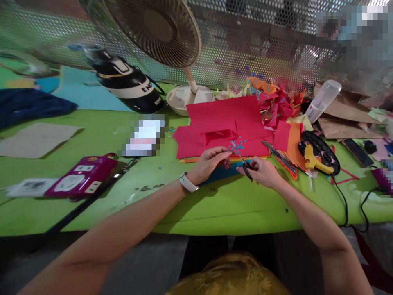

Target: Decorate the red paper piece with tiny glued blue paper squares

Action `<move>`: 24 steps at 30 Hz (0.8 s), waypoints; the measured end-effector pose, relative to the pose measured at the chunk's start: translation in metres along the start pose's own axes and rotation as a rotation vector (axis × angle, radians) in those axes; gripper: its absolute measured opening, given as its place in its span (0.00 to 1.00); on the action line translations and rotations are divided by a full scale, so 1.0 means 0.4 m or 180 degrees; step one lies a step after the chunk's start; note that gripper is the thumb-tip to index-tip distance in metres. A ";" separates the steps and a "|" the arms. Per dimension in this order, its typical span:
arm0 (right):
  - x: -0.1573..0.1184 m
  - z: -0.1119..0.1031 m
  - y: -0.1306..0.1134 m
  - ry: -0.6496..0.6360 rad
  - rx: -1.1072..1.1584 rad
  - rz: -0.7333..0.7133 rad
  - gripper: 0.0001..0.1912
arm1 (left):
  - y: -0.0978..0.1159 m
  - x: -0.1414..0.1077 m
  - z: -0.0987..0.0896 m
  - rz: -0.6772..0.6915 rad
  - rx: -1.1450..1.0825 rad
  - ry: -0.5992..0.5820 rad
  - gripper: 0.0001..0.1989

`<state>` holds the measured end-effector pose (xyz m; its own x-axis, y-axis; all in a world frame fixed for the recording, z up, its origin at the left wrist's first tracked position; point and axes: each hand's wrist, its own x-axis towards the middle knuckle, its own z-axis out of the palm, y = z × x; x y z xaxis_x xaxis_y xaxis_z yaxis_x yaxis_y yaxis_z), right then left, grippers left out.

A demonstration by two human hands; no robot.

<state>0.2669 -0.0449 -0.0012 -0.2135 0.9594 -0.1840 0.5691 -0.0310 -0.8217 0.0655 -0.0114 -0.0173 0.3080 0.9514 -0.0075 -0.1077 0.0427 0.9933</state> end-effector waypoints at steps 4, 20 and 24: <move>0.011 -0.007 -0.003 -0.0059 0.0483 0.0251 0.25 | 0.000 -0.001 0.001 0.0040 0.0138 0.0069 0.08; 0.029 -0.107 0.024 0.1179 -0.0387 -0.0221 0.24 | -0.003 0.026 -0.037 0.0677 0.0619 0.0978 0.12; 0.028 -0.140 0.027 0.1484 -0.1507 -0.0274 0.21 | -0.005 0.024 -0.046 0.0824 0.1875 0.0713 0.17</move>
<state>0.3152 -0.0189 0.0181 0.0314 0.9769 0.2112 0.8751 0.0752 -0.4781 0.0512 0.0034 -0.0213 0.1316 0.9514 0.2783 0.4007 -0.3078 0.8630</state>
